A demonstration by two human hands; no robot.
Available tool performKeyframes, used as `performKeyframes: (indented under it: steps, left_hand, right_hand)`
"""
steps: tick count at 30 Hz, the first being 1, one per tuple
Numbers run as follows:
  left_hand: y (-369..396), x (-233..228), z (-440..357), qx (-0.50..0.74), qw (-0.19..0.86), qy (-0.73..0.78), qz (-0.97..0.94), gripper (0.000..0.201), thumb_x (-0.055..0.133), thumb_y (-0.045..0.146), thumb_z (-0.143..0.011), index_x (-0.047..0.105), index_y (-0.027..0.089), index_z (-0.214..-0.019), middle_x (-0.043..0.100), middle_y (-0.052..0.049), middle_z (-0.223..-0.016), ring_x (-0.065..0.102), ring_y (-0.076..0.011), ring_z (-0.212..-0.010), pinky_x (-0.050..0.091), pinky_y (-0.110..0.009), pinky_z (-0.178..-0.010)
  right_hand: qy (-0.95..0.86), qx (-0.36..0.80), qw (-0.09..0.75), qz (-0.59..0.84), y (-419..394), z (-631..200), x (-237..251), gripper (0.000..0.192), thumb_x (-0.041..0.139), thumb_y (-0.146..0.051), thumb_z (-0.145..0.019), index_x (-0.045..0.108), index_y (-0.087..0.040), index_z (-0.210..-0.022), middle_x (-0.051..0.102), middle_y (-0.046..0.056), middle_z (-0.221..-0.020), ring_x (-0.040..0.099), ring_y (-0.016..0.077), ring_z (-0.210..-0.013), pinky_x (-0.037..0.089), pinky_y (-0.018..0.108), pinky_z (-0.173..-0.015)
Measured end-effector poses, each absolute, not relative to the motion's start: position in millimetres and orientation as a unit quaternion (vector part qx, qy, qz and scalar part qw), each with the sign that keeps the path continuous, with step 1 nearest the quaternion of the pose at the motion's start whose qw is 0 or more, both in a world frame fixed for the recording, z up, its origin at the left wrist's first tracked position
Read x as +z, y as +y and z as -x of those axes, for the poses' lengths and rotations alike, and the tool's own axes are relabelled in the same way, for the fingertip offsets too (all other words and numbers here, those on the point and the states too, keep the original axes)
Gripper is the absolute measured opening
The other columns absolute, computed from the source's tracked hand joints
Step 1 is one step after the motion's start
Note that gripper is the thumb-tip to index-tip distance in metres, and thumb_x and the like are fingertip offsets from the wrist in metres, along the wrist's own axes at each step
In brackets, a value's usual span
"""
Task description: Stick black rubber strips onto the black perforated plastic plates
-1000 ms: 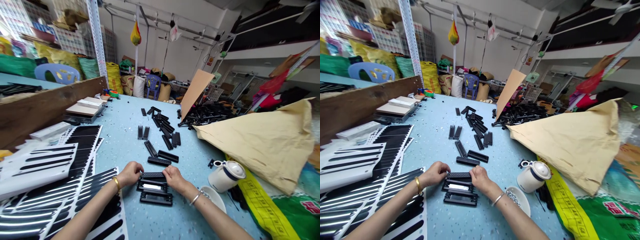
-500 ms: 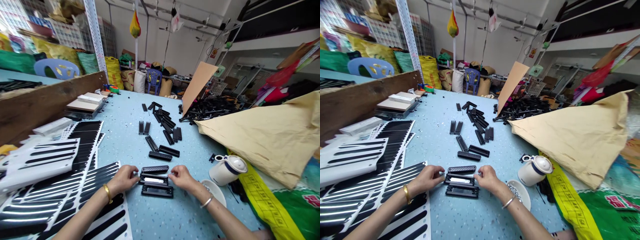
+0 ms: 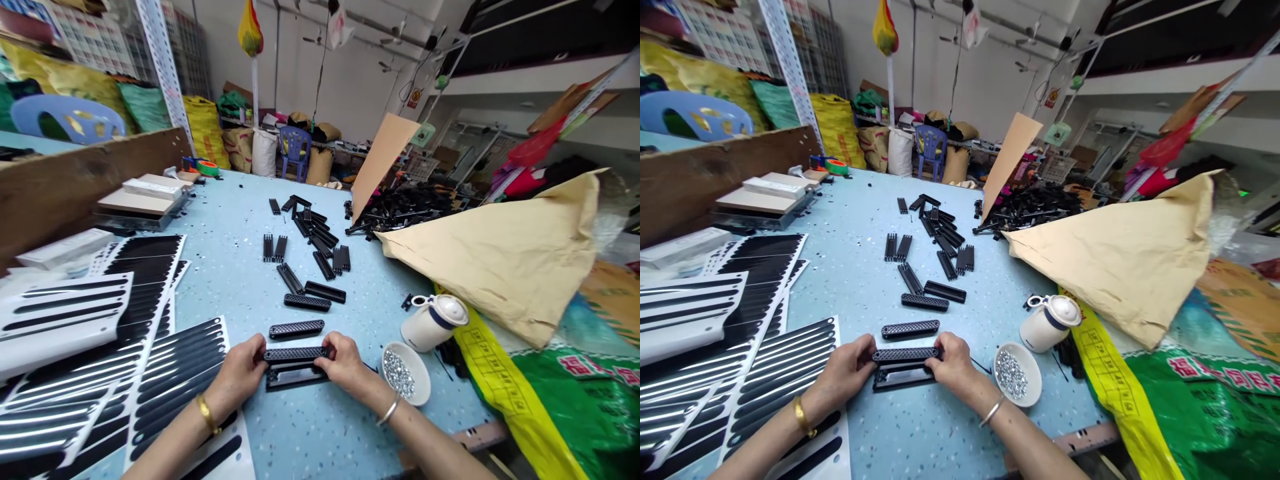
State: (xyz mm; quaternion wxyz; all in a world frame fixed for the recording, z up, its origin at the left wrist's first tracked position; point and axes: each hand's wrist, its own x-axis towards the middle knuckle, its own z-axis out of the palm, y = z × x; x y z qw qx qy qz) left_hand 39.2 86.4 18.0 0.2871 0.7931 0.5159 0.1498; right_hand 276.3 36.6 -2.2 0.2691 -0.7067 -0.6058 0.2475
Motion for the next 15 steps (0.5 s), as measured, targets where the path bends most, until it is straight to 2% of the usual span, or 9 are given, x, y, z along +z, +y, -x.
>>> performKeyframes:
  steps: [5,7,11,13,15]
  left_hand:
    - [88.9,19.2,-41.3,0.160,0.284,0.511,-0.795,0.017,0.046,0.010,-0.071,0.036,0.024,-0.070,0.047,0.005,-0.059,0.050,-0.0156,-0.057,0.033,-0.024,-0.057]
    - [90.7,19.1,-43.9,0.164,0.279,0.516,-0.793,0.013,0.046,0.014,-0.074,0.037,0.024,-0.072,0.049,0.004,-0.060,0.051,-0.0164,-0.059,0.035,-0.025,-0.058]
    - [91.0,21.3,-45.4,0.163,0.275,0.520,-0.792,0.007,0.043,0.019,-0.078,0.040,0.023,-0.073,0.054,0.002,-0.064,0.054,-0.0172,-0.062,0.037,-0.026,-0.061]
    - [87.4,24.1,-41.9,0.155,0.280,0.517,-0.794,0.003,0.043,0.023,-0.079,0.045,0.022,-0.076,0.057,0.001,-0.066,0.057,-0.0172,-0.063,0.038,-0.026,-0.063]
    - [81.7,26.9,-37.2,0.143,0.283,0.517,-0.795,0.009,0.046,0.029,-0.081,0.050,0.021,-0.080,0.059,0.000,-0.066,0.058,-0.0179,-0.062,0.039,-0.026,-0.062]
  right_hand:
    - [-0.620,0.235,0.288,0.691,40.8,-276.4,-5.2,0.015,0.072,-0.013,-0.064,0.062,-0.019,-0.074,0.057,-0.004,-0.062,0.053,0.0129,-0.058,0.039,0.022,-0.054]
    - [-0.623,0.225,0.296,0.688,45.9,-278.0,-6.3,0.014,0.068,-0.012,-0.067,0.063,-0.018,-0.079,0.061,-0.001,-0.070,0.056,0.0140,-0.063,0.043,0.023,-0.060]
    - [-0.630,0.209,0.298,0.686,48.0,-286.9,-5.3,0.026,0.064,-0.009,-0.070,0.065,-0.015,-0.095,0.065,0.005,-0.088,0.060,0.0160,-0.077,0.045,0.025,-0.072]
    - [-0.631,0.209,0.285,0.691,40.8,-292.1,-3.8,0.026,0.066,-0.014,-0.071,0.066,-0.014,-0.097,0.065,0.005,-0.086,0.059,0.0163,-0.074,0.044,0.026,-0.071]
    - [-0.631,0.220,0.263,0.696,30.5,-294.8,-2.4,0.021,0.072,-0.022,-0.069,0.067,-0.015,-0.089,0.063,0.002,-0.072,0.056,0.0153,-0.063,0.042,0.026,-0.063]
